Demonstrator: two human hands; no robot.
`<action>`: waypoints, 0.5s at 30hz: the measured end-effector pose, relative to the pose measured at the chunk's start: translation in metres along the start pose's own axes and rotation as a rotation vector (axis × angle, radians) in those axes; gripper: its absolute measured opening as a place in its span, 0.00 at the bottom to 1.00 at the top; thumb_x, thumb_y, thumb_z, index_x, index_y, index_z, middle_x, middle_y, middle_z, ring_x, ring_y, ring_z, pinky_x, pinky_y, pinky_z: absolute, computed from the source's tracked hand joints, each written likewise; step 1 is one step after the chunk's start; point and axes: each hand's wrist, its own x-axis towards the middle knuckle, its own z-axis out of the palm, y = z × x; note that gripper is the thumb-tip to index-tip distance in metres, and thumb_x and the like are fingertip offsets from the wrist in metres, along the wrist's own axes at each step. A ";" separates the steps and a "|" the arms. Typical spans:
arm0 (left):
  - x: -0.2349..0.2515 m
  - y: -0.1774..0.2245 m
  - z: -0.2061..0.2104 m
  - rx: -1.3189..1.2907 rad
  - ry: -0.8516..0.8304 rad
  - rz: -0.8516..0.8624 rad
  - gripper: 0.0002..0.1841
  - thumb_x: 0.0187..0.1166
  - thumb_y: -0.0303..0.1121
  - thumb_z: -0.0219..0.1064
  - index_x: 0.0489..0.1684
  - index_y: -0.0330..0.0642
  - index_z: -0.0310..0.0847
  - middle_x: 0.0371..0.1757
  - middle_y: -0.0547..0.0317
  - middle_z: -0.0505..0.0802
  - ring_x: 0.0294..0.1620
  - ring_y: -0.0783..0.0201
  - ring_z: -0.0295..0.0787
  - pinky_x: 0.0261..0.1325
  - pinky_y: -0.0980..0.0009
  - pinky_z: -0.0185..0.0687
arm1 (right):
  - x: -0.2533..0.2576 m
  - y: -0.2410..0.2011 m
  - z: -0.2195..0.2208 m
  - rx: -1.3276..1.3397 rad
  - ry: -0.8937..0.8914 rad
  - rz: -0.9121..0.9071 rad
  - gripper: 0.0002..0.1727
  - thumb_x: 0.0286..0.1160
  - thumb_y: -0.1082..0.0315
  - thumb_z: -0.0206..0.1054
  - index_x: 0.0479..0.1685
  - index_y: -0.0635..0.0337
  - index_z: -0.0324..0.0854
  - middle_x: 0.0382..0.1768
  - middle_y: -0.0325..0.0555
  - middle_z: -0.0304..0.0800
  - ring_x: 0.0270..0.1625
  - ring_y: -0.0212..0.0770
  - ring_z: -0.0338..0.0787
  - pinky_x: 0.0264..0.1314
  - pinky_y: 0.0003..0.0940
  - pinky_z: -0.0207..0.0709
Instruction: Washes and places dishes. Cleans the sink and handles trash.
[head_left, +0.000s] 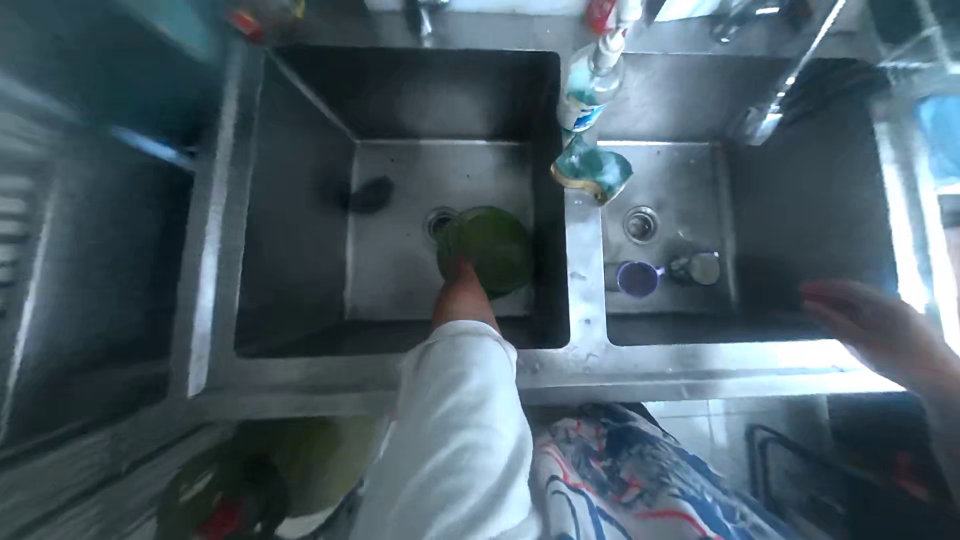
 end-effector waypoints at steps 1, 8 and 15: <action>-0.003 0.000 0.000 -0.030 0.013 0.012 0.24 0.94 0.31 0.51 0.85 0.27 0.61 0.85 0.31 0.71 0.87 0.41 0.68 0.87 0.48 0.61 | -0.006 0.001 -0.002 -0.001 0.033 0.019 0.20 0.85 0.69 0.63 0.69 0.72 0.78 0.60 0.70 0.88 0.58 0.57 0.91 0.63 0.55 0.83; 0.116 -0.053 0.026 -0.332 0.244 -0.008 0.25 0.88 0.37 0.63 0.72 0.23 0.74 0.74 0.26 0.80 0.76 0.36 0.78 0.78 0.43 0.71 | -0.017 -0.029 0.009 0.012 0.062 0.041 0.19 0.86 0.71 0.62 0.68 0.75 0.78 0.60 0.73 0.87 0.57 0.61 0.90 0.64 0.56 0.81; 0.099 -0.061 -0.037 -0.464 0.282 -0.022 0.19 0.82 0.34 0.66 0.61 0.24 0.81 0.61 0.31 0.87 0.61 0.41 0.86 0.65 0.46 0.80 | 0.020 -0.111 0.030 0.041 -0.029 -0.243 0.17 0.85 0.71 0.63 0.65 0.73 0.80 0.55 0.68 0.90 0.54 0.57 0.92 0.62 0.53 0.84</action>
